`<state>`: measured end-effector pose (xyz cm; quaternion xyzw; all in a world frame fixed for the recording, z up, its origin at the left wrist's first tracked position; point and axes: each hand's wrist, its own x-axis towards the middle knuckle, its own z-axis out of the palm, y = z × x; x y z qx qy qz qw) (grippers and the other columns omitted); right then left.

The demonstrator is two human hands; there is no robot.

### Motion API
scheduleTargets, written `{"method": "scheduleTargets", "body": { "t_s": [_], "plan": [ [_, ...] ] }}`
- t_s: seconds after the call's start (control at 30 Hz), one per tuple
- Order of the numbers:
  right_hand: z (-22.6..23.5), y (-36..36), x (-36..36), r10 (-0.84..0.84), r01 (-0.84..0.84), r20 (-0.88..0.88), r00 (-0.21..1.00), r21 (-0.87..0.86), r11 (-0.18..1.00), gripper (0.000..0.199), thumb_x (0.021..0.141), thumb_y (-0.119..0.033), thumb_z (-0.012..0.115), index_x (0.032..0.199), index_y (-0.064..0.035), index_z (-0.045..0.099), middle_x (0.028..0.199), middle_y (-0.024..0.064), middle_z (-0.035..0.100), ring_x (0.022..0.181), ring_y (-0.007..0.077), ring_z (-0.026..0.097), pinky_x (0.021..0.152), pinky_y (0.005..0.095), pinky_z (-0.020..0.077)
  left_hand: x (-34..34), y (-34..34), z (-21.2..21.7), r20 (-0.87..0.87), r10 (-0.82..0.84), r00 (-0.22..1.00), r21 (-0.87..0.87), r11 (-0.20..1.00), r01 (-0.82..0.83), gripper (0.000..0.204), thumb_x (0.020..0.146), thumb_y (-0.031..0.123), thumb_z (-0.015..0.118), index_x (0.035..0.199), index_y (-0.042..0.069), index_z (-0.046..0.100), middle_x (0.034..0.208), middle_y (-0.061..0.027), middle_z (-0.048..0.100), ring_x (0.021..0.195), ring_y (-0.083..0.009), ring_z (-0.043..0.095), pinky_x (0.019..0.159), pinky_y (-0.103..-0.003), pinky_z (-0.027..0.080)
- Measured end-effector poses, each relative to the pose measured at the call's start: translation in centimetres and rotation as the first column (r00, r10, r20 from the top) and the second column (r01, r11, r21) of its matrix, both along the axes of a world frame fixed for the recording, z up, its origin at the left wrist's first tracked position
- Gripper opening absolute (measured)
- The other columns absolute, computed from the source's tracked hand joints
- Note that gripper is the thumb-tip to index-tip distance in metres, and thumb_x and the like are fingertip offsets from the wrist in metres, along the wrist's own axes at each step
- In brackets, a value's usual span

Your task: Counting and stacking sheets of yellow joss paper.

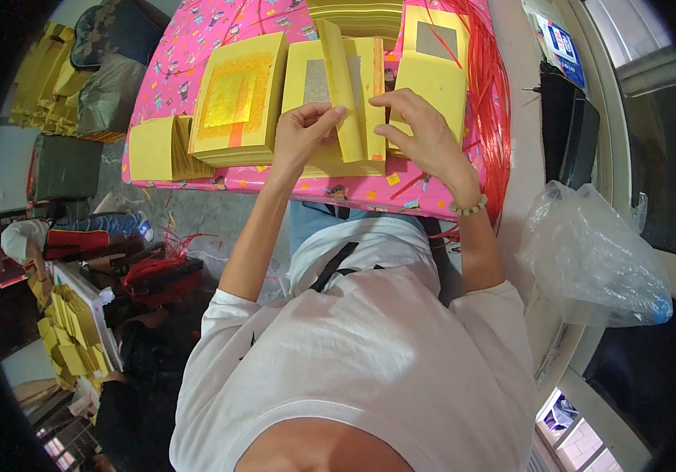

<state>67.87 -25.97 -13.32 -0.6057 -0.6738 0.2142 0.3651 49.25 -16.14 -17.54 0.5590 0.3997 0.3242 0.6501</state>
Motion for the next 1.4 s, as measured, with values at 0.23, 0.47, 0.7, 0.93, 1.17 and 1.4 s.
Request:
{"method": "scheduleTargets", "body": {
  "t_s": [0.23,0.47,0.7,0.93,1.17,1.4],
  "plan": [
    [-1.0,-1.0,0.6,0.086,-0.086,0.216,0.973,-0.012,0.996,0.045,0.071,-0.018,0.073,0.111,-0.0038,0.057,0.11,0.0113,0.057,0.104,0.0296,0.054,0.091,0.0378,0.0439,0.1,-0.3,0.4,-0.008,0.019,1.0,0.007,1.0,-0.019,0.022,0.083,0.023,0.072,0.088,0.002,0.069,0.068,0.003,0.06,0.057,-0.0015,0.049,0.052,-0.018,0.04],
    [-0.5,-0.8,0.7,0.117,-0.11,0.249,0.961,-0.04,0.993,0.047,0.07,-0.019,0.074,0.111,-0.0032,0.057,0.11,0.0111,0.057,0.103,0.0292,0.055,0.089,0.0364,0.0455,-0.1,-0.3,0.4,0.003,0.025,1.0,0.007,1.0,-0.025,0.02,0.084,0.023,0.069,0.086,0.003,0.068,0.067,0.0043,0.059,0.057,-0.0009,0.047,0.052,-0.017,0.038],
    [0.5,-0.5,0.1,0.151,-0.12,0.387,0.909,-0.103,0.987,0.043,0.07,-0.017,0.072,0.109,-0.0036,0.057,0.105,0.0119,0.059,0.097,0.0303,0.058,0.083,0.0371,0.0484,0.1,-0.1,-0.2,0.022,0.043,0.999,0.032,0.999,-0.043,0.022,0.085,0.021,0.068,0.088,-0.001,0.067,0.069,-0.0016,0.065,0.058,-0.0045,0.057,0.052,-0.019,0.047],
    [0.1,-0.2,0.4,0.116,-0.104,0.393,0.912,-0.05,0.993,0.04,0.07,-0.016,0.072,0.105,-0.0044,0.057,0.098,0.0112,0.06,0.091,0.0298,0.06,0.079,0.0375,0.0494,0.0,-0.4,0.3,-0.013,0.034,0.999,0.01,0.999,-0.034,0.02,0.085,0.023,0.069,0.089,0.003,0.068,0.068,0.0045,0.061,0.057,0.0001,0.047,0.052,-0.017,0.038],
    [0.2,-0.2,0.3,0.129,-0.121,0.377,0.917,-0.046,0.992,0.031,0.072,-0.016,0.069,0.099,-0.0039,0.059,0.094,0.0106,0.061,0.089,0.0299,0.06,0.076,0.0376,0.0496,0.0,-0.5,0.4,-0.009,0.04,0.999,0.011,0.999,-0.04,0.021,0.085,0.024,0.069,0.09,0.003,0.068,0.07,0.0037,0.062,0.059,-0.0002,0.05,0.054,-0.017,0.04],
    [-0.4,0.6,1.0,0.118,-0.116,0.364,0.924,-0.027,0.993,0.012,0.077,-0.014,0.064,0.085,-0.0055,0.063,0.087,0.0091,0.059,0.08,0.0283,0.061,0.071,0.0389,0.049,0.1,-0.2,0.1,-0.015,0.032,0.999,0.043,0.999,-0.031,0.021,0.086,0.023,0.068,0.09,0.003,0.068,0.07,0.0037,0.063,0.059,0.0,0.05,0.054,-0.016,0.04]
  ]
}}
